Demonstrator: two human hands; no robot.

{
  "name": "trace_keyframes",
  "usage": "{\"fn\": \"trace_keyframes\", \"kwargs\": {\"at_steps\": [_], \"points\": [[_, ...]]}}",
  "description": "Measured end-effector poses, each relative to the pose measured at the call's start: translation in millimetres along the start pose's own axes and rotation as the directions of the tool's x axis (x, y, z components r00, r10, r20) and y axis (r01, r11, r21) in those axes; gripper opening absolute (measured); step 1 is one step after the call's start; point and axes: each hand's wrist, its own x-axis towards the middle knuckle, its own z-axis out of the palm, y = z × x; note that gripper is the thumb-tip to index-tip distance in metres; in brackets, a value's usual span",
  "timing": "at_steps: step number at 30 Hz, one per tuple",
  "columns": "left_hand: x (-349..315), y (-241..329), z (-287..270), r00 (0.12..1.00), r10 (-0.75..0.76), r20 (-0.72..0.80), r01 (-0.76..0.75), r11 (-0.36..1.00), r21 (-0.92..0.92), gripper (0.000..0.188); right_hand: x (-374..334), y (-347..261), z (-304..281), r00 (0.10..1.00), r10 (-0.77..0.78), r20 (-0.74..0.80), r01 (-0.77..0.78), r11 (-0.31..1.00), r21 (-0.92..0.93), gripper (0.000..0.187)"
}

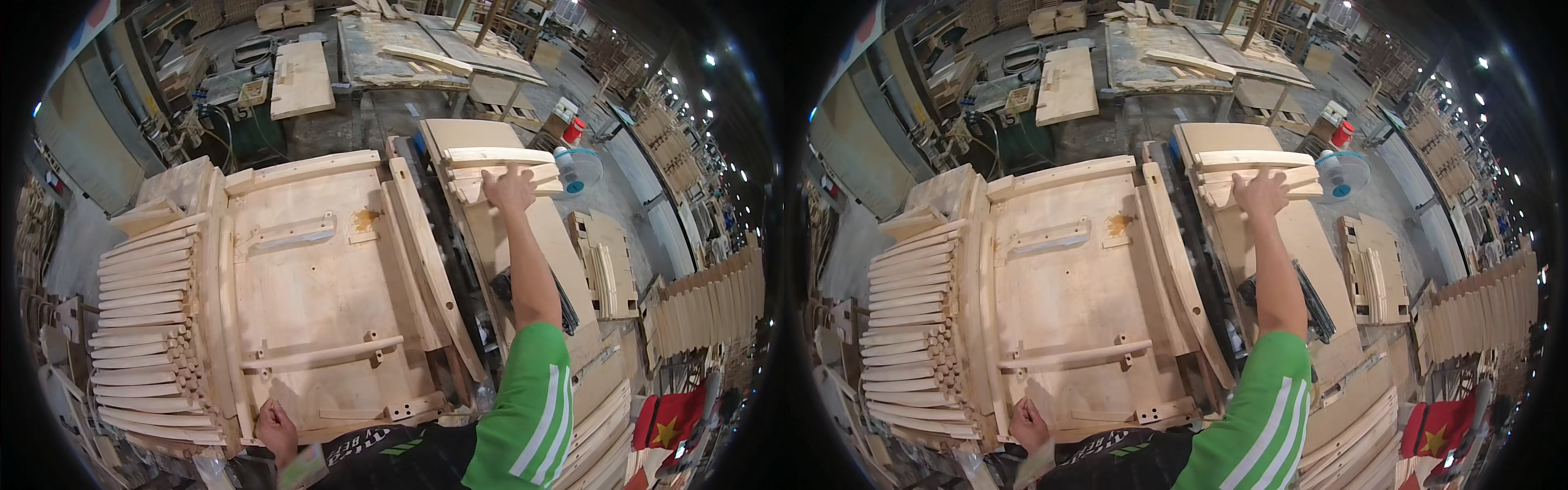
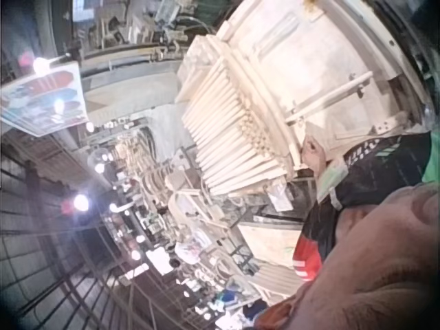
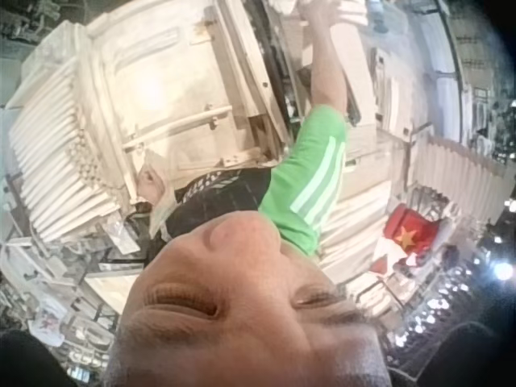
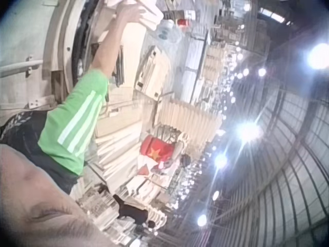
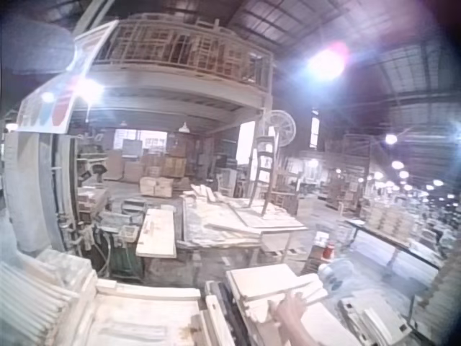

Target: The person assembles wooden chair frames by inserting dowels into pre-drilled holes and securing them with a pneumatic nail gun. They repeatedly pick up frames, align parts, fasten joints, and stack completed units on a workbench in a factory setting.

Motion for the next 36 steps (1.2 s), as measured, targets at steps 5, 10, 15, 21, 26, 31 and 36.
{"fn": "trace_keyframes", "kwargs": {"at_steps": [5,10,15,21,26,31,36], "points": [[4.2,-0.5,-0.2,0.998,0.056,-0.008,-0.056,0.998,-0.017,0.017,28.3,12.8,16.9,0.902,0.364,0.234,-0.415,0.575,0.705,0.101],[-4.6,4.2,-7.3,1.0,-0.026,0.013,0.026,0.999,-0.023,0.015,36.9,30.7,35.7,0.891,0.403,0.212,-0.24,0.021,0.97,0.091],[-2.0,-4.6,-2.8,1.0,0.007,0.013,-0.007,1.0,-0.011,0.011,18.0,41.3,14.6,0.856,0.513,-0.059,0.023,0.076,0.997,0.066],[81.6,43.7,16.6,0.984,0.169,-0.062,-0.171,0.984,-0.038,0.015,-49.5,-46.1,-35.0,0.793,-0.358,-0.494,0.609,0.422,0.672,0.049],[190.9,54.6,64.2,0.982,0.185,-0.033,-0.183,0.981,0.06,0.018,-109.7,-141.0,1.9,0.286,-0.866,-0.411,0.955,0.221,0.198,0.033],[243.1,3.7,89.9,0.989,0.14,-0.057,-0.122,0.962,0.245,0.021,-154.9,-227.6,85.8,0.185,-0.976,-0.118,0.975,0.168,0.145,0.058],[251.3,-0.1,95.7,0.985,0.124,-0.119,-0.117,0.991,0.062,0.019,-175.4,-279.4,121.6,0.155,-0.986,0.055,0.972,0.162,0.171,0.055]]}}
